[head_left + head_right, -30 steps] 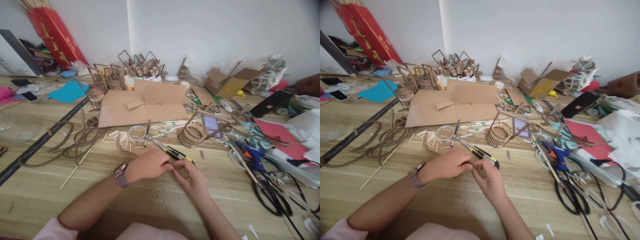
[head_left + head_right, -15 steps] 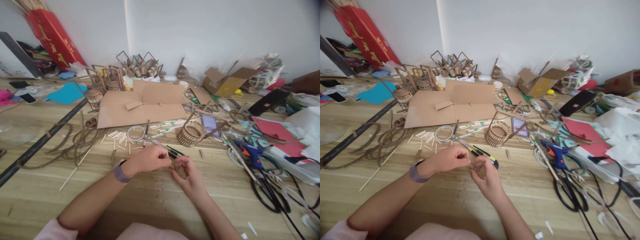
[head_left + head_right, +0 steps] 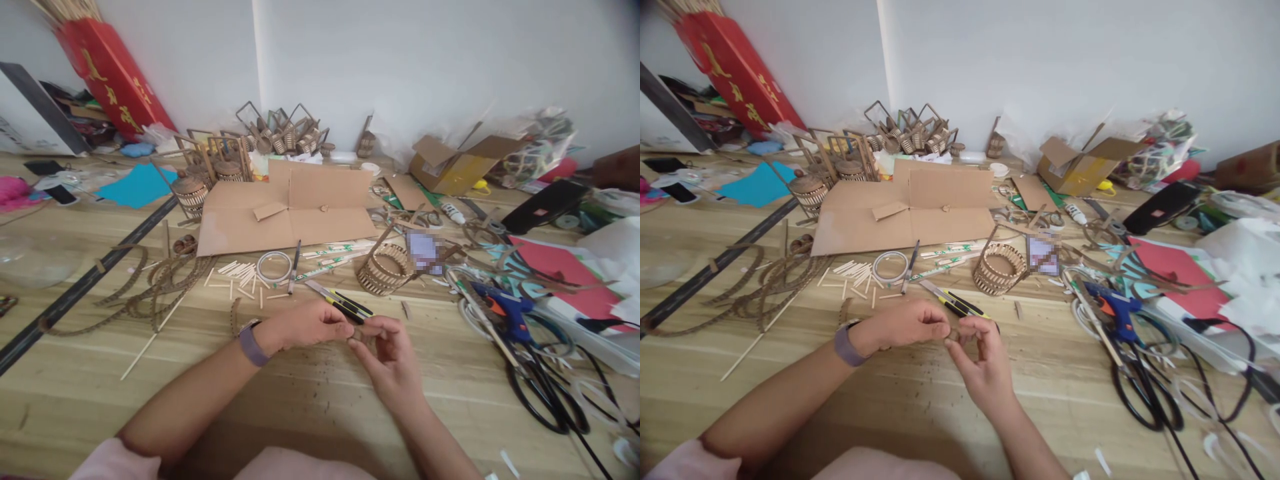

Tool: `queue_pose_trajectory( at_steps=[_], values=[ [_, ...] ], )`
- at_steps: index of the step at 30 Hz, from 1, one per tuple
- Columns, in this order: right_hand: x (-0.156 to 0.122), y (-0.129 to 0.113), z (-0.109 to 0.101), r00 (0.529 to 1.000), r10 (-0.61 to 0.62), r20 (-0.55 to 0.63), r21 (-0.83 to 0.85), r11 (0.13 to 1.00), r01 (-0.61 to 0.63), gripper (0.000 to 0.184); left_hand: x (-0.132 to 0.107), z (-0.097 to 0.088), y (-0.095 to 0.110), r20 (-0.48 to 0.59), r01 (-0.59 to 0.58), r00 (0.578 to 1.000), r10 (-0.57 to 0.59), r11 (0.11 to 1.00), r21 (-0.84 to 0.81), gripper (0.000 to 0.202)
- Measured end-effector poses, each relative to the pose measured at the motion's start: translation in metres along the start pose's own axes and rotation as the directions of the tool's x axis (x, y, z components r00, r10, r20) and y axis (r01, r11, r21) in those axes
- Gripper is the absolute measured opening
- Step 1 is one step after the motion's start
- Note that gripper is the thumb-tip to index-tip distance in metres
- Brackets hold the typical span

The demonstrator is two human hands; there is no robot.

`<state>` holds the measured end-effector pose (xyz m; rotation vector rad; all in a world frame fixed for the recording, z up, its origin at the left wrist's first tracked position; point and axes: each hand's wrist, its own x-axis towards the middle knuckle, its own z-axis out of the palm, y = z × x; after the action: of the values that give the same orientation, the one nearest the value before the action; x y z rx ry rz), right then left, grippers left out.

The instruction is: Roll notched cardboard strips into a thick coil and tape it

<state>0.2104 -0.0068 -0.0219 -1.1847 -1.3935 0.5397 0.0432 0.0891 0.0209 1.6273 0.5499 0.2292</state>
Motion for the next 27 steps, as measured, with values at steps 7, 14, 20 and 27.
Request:
queue_pose_trajectory(
  at_steps=[7,14,20,27],
  values=[
    [-0.006,0.008,-0.002,1.0,-0.018,-0.02,-0.096,0.995,0.016,0.024,-0.002,0.009,0.004,-0.013,0.018,1.0,-0.019,0.996,-0.086,0.064],
    [0.002,0.005,-0.008,0.997,-0.08,0.001,-0.254,0.964,0.077,0.022,-0.001,0.012,0.004,-0.141,-0.005,0.99,0.01,0.999,0.036,0.044],
    [0.011,0.001,-0.011,0.974,-0.179,0.135,-0.38,0.899,0.218,0.008,0.0,0.016,0.003,-0.308,0.047,0.951,0.022,0.975,0.215,0.028],
    [0.013,-0.001,-0.011,0.959,-0.191,0.209,-0.378,0.889,0.259,0.009,-0.001,0.013,0.004,-0.322,0.068,0.946,0.045,0.941,0.332,0.023]
  ],
)
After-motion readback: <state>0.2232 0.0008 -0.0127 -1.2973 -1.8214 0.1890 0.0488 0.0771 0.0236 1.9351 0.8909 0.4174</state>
